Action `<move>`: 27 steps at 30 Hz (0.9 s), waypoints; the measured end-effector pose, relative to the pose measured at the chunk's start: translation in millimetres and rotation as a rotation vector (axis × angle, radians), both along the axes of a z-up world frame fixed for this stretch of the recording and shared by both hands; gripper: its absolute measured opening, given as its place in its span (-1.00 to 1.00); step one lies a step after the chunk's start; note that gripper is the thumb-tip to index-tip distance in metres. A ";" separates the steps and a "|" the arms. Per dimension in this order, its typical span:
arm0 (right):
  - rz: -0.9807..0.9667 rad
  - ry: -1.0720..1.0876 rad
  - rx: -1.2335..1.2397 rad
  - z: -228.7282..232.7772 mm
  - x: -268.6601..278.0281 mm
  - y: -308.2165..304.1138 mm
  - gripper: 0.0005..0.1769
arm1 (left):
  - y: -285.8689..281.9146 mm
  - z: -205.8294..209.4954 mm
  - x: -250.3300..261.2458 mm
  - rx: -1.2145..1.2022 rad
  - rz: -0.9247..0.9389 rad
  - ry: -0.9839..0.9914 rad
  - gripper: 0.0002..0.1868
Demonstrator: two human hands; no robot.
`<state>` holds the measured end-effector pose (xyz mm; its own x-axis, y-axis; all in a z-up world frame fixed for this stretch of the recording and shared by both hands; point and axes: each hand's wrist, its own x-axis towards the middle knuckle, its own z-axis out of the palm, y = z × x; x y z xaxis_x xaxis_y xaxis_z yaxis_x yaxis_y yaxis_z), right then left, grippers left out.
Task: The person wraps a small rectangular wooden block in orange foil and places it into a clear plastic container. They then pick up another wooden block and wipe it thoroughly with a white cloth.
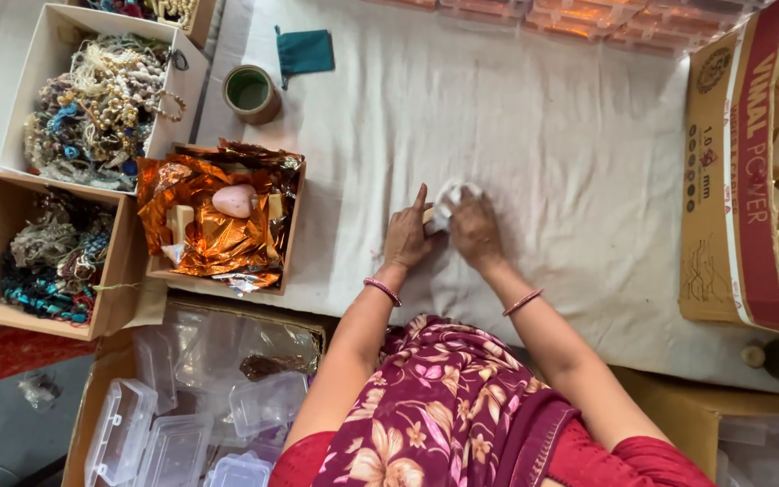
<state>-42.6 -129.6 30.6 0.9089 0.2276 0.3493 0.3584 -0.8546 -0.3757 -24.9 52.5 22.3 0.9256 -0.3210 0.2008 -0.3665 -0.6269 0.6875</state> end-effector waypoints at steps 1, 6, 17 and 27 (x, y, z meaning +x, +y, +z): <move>0.003 -0.005 0.000 1.8 3.7 3.6 -0.50 | -0.6 -0.8 0.9 0.000 0.003 -0.005 0.27; -0.036 -0.118 0.074 -88.3 -9.4 33.3 -0.66 | -1.2 -57.2 2.1 0.095 0.015 0.014 0.23; 0.020 -0.132 0.043 1.8 -11.7 29.6 -0.60 | -1.4 -42.2 2.0 -0.066 -0.005 -0.084 0.26; -0.084 -0.211 -0.096 23.0 0.9 20.6 -0.58 | -0.6 -7.1 -2.8 -0.201 -0.007 -0.197 0.24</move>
